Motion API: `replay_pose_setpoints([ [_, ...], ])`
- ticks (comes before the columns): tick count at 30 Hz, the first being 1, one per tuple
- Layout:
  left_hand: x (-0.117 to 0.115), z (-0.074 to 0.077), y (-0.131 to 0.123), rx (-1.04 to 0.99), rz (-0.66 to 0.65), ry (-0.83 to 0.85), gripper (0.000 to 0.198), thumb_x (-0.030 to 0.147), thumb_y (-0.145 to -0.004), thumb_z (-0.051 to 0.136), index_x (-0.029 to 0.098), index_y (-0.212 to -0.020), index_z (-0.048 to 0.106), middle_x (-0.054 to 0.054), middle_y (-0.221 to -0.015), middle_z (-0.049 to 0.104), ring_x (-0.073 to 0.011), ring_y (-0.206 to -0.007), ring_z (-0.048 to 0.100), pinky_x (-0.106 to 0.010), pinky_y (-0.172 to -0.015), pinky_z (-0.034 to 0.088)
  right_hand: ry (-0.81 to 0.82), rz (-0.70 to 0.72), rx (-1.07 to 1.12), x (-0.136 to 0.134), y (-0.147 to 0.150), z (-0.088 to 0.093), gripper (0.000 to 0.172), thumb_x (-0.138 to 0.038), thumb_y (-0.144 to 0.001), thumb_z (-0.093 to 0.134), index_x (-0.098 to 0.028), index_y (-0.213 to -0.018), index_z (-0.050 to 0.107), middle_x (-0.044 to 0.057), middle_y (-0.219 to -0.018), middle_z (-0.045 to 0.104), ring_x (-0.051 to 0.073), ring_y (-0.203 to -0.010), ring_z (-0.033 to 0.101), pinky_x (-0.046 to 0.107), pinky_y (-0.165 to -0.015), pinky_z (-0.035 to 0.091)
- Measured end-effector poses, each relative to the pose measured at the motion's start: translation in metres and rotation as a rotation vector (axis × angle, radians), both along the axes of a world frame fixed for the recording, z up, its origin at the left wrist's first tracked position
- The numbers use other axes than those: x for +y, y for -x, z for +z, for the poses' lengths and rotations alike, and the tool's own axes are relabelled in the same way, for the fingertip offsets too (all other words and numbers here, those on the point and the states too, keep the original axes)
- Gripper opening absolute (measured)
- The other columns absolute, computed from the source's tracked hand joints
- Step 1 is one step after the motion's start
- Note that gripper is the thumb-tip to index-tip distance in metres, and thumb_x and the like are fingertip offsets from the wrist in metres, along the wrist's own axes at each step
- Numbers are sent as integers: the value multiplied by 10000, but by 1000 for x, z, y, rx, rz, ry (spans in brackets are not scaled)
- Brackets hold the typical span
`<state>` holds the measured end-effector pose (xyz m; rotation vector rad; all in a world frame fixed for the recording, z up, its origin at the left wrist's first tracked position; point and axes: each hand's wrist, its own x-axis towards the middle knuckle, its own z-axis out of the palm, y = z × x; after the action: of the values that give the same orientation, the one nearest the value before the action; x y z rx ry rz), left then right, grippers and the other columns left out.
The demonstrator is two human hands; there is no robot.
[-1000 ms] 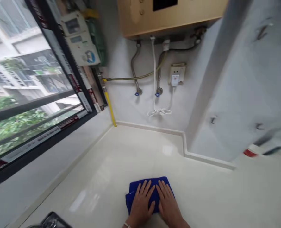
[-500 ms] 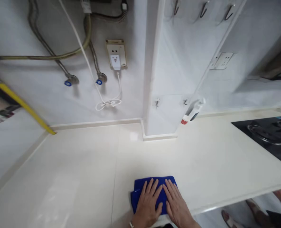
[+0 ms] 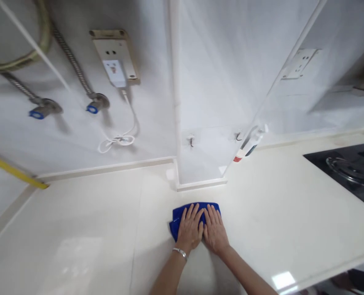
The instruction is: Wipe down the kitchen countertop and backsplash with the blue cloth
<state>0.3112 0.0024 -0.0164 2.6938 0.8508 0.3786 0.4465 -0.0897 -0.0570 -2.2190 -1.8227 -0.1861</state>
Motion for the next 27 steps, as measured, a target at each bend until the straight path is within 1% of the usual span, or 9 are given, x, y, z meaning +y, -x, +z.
replay_pose_setpoints([
  [3, 27, 4, -15, 32, -34, -6, 582, 246, -996, 402, 298, -1574, 361, 5, -1683, 291, -240, -1556, 265, -540, -1289, 261, 22, -36, 34, 22, -10, 3, 772, -236, -962, 463, -87, -1648, 140, 145, -1708, 184, 336, -1590, 155, 565, -1284, 244],
  [7, 54, 9, -34, 57, -59, -23, 570, 248, -1000, 399, 281, -1568, 372, -4, -1677, 310, -235, -1552, 268, -522, -1287, 250, 38, -67, 79, 46, -22, 8, 773, -287, -966, 469, -84, -1646, 163, 143, -1711, 192, 339, -1593, 137, 571, -1293, 210],
  [11, 70, 10, -46, 70, -45, -12, 574, 246, -996, 395, 271, -1569, 374, -16, -1672, 322, -242, -1536, 294, -522, -1280, 252, 46, -72, 111, 63, -33, 16, 719, -295, -971, 443, -69, -1625, 248, 150, -1717, 183, 336, -1597, 116, 566, -1297, 190],
  [15, 77, 3, -49, 105, -7, -8, 571, 264, -1006, 385, 294, -1575, 359, 3, -1655, 359, -224, -1513, 327, -493, -1273, 286, 59, -34, 125, 78, -43, 20, 680, -297, -955, 460, -59, -1583, 356, 170, -1695, 260, 328, -1593, 139, 548, -1303, 170],
  [18, 80, 1, -47, 110, 10, -51, 552, 268, -1018, 354, 284, -1569, 370, 0, -1635, 396, -212, -1496, 360, -482, -1260, 323, 47, -9, 124, 87, -48, 17, 663, -298, -937, 486, -63, -1553, 419, 181, -1668, 324, 331, -1581, 183, 537, -1297, 188],
  [21, 76, 4, -44, 93, 0, -130, 540, 254, -1008, 374, 249, -1547, 418, -35, -1602, 446, -215, -1470, 415, -469, -1236, 365, 8, 2, 105, 87, -50, 11, 649, -267, -926, 489, -92, -1548, 439, 156, -1659, 355, 313, -1565, 240, 520, -1282, 236],
  [24, 61, 3, -34, 80, 4, -207, 533, 284, -1002, 421, 218, -1530, 451, -76, -1582, 469, -240, -1461, 441, -460, -1200, 413, -49, 34, 69, 73, -48, 4, 670, -199, -889, 487, -148, -1555, 444, 107, -1660, 368, 283, -1553, 279, 503, -1268, 277],
  [27, 37, -7, -19, 81, 0, -251, 561, 328, -1020, 414, 258, -1574, 367, -68, -1612, 421, -247, -1486, 410, -472, -1204, 414, -88, 49, 52, 49, -41, 0, 715, -153, -843, 486, -172, -1557, 446, 89, -1663, 363, 279, -1548, 293, 506, -1255, 306],
])
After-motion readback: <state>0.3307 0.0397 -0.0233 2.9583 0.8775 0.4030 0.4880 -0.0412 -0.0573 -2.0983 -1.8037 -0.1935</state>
